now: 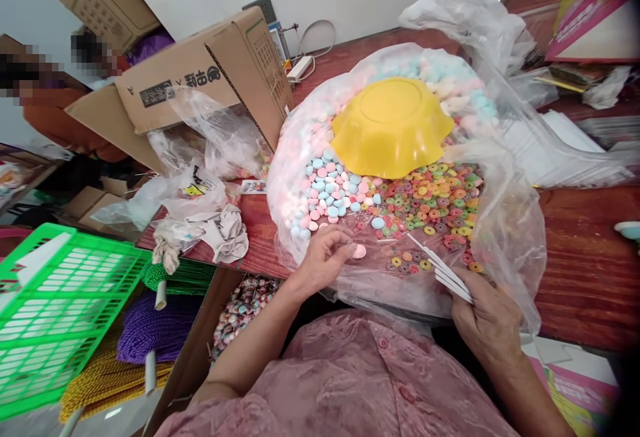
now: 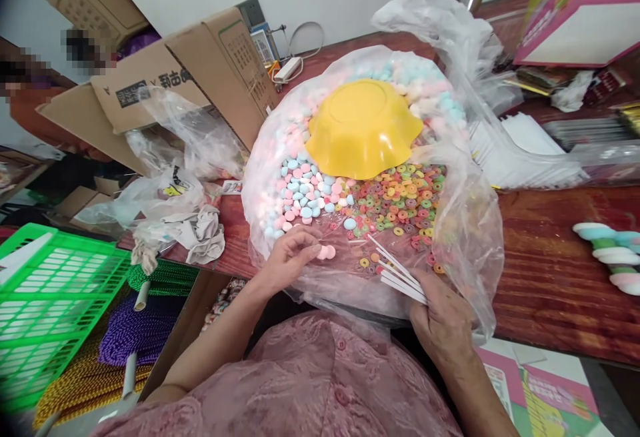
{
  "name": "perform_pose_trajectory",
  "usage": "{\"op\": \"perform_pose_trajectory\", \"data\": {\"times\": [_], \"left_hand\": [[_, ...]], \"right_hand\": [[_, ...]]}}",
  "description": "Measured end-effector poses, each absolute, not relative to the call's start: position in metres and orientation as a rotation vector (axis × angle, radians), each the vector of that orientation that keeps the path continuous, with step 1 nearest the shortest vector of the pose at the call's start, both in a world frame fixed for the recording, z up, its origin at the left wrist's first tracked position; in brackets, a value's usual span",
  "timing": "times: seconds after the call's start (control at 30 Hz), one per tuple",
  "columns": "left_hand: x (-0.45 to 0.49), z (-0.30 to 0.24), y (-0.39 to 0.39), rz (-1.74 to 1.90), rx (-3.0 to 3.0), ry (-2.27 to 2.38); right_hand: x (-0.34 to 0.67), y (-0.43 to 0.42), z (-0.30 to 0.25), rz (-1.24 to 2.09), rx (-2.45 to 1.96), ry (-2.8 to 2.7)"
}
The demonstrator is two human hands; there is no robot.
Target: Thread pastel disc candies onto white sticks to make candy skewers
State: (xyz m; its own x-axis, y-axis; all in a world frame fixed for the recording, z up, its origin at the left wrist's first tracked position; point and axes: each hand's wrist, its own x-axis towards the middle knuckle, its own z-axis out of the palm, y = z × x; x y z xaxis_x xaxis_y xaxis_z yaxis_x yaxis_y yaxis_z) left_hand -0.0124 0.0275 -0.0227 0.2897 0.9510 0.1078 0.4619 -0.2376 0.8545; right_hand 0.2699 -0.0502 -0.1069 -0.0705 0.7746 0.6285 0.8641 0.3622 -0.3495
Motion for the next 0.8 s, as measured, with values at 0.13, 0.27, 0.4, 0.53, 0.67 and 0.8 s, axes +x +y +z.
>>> {"op": "perform_pose_trajectory", "data": {"times": [0.13,0.27,0.4,0.53,0.67,0.8], "left_hand": [[0.001,-0.043,0.039,0.639,2.001,1.387],[0.002,-0.052,0.032,0.645,2.202,1.393],[0.000,-0.054,0.020,0.552,2.481,1.324],[0.002,-0.055,0.010,0.490,2.701,1.140],[0.001,-0.050,0.003,0.367,2.815,0.957],[-0.004,-0.043,0.000,0.387,2.763,0.873]], "right_hand": [[0.269,-0.051,-0.106,-0.134,-1.403,-1.844],[0.270,-0.050,-0.107,-0.106,-1.383,-1.841],[0.270,-0.053,-0.108,-0.099,-1.382,-1.766],[0.264,-0.061,-0.101,0.055,-1.403,-1.536],[0.257,-0.067,-0.093,0.160,-1.499,-1.403],[0.259,-0.062,-0.092,0.276,-1.585,-1.244]]}}
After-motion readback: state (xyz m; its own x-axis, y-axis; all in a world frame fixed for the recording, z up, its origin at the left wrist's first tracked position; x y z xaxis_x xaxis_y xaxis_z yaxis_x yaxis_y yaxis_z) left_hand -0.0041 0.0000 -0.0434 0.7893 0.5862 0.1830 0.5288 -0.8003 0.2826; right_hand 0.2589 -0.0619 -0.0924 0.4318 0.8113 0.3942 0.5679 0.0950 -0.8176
